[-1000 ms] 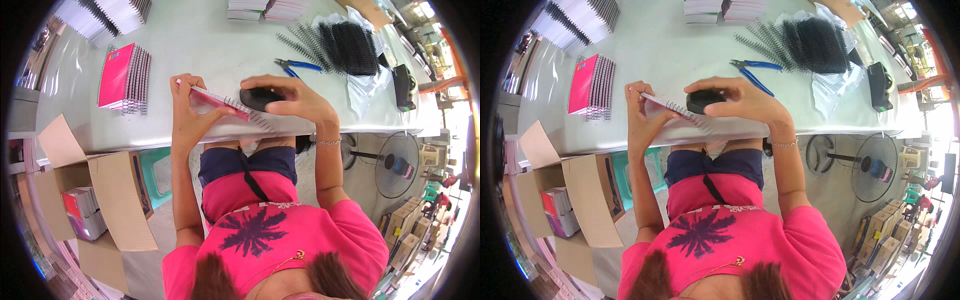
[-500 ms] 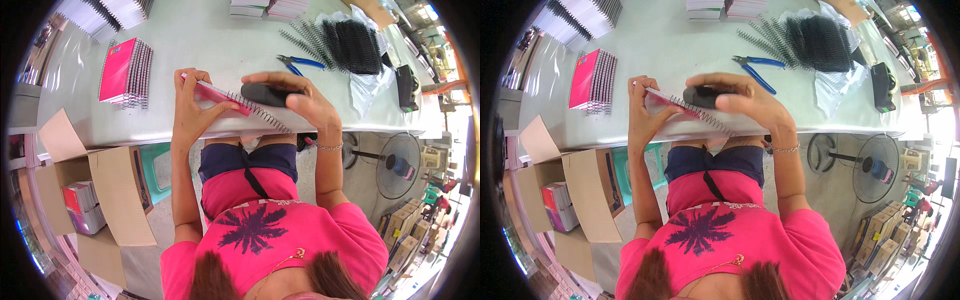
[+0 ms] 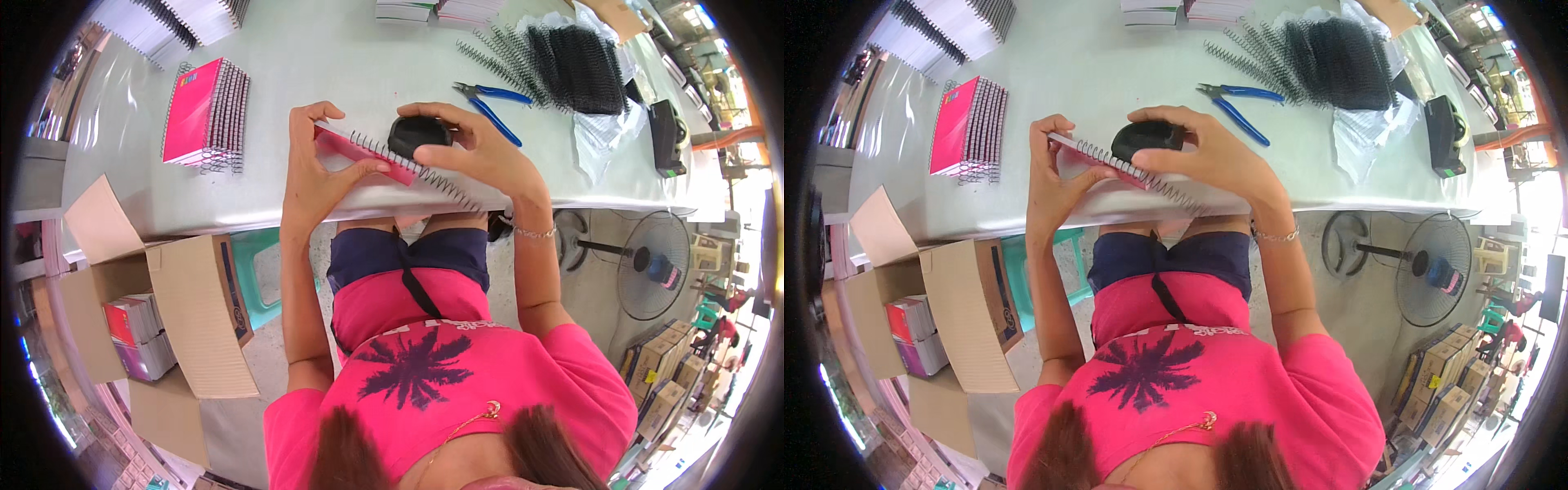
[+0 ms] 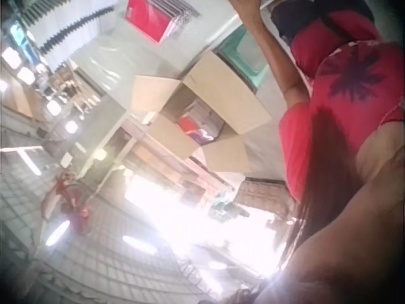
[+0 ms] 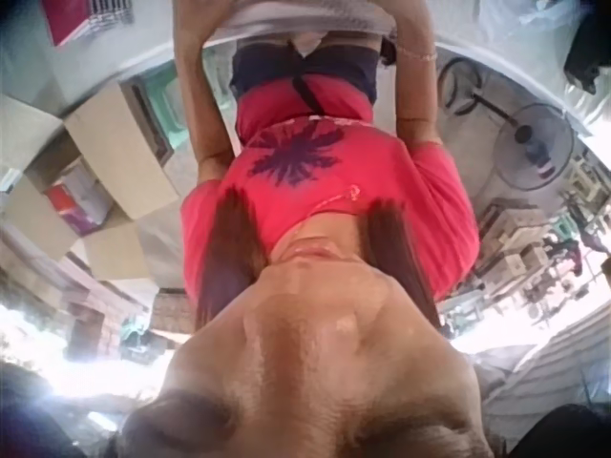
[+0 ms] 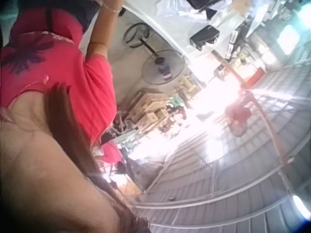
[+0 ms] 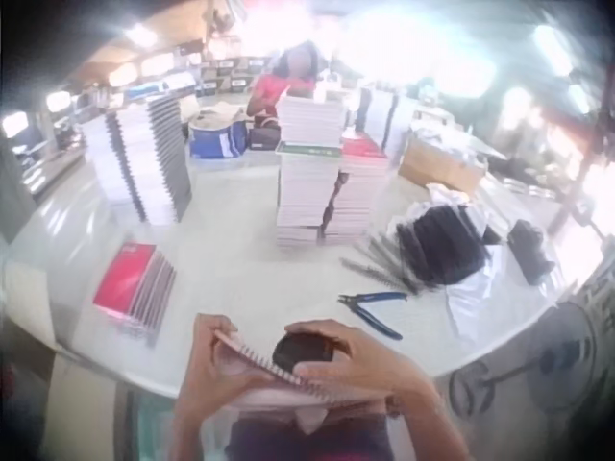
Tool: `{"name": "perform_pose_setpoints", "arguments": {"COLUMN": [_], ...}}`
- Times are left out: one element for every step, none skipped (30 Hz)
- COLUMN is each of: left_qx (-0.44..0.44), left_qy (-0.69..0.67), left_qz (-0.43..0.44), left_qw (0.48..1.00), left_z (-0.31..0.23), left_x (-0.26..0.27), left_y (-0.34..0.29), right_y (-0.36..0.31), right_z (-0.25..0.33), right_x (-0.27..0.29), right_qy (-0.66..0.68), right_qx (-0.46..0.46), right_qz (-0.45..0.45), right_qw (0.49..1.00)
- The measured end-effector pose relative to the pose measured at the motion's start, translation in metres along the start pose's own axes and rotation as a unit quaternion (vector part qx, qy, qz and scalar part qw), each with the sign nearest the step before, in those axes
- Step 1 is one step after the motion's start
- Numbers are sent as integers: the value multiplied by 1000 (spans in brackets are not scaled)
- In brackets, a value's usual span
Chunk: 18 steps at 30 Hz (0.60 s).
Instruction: The person binds notebooks by inserting plastic coils into pre-punched holes, trimming excess coil using pliers, and folding the ends to secure them.
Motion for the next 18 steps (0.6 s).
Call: {"name": "perform_pose_setpoints", "arguments": {"left_qx": [6,0,2,4,40,46,51,57,63,69,75,70,65,61,70,73,76,84], "left_qy": [-12,-38,-64,-90,-70,-91,-112,-133,-142,-151,-160,-148,-135,-123,-147,-138,-128,-118], "left_qz": [-4,-9,-14,-18,-10,-13,-16,-18,-13,-7,-2,2,7,12,3,8,13,14], "left_qw": [1000,999,998,996,997,995,992,989,988,986,984,987,989,990,987,988,989,989], "left_z": [2,5,6,6,6,8,11,13,12,9,8,11,16,19,16,15,14,13], "left_x": [-1,-2,-4,-6,-4,-4,-6,-7,-7,-8,-8,-6,-4,-3,-3,-4,-4,-5], "left_y": [3,6,4,2,0,0,-2,-3,-2,-1,1,0,0,-1,3,3,2,-2], "right_y": [-6,-11,-9,-4,-3,-3,-6,-6,3,7,-4,-12,-7,1,6,4,-1,-6], "right_z": [0,2,-1,-5,-8,-7,-4,-3,-9,-10,-10,0,-2,-6,-7,-6,-2,1], "right_x": [1,2,0,-2,-3,-4,-8,-9,-9,-6,-3,-4,-5,-5,-4,-3,-1,0], "right_qy": [83,164,100,35,-31,-20,-9,2,-82,-113,14,139,15,-110,-234,-124,-12,101], "right_qx": [-1,-2,-4,-6,-7,4,16,27,50,76,30,-15,18,51,84,56,27,-4], "right_qz": [17,33,11,-10,-32,-33,-35,-36,-82,-98,-60,-15,-39,-63,-94,-74,-52,-25], "right_qw": [996,986,995,999,999,999,999,999,992,986,998,990,999,991,964,988,998,995]}}
Point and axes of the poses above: each hand's wrist, its own y-axis towards the middle knuckle, its own x-axis out of the back of the hand, z = x × y, the point moved 1 cm from there along y, towards the middle knuckle, and after that the axes turned 2 degrees about -y, right-handed, at the moved point
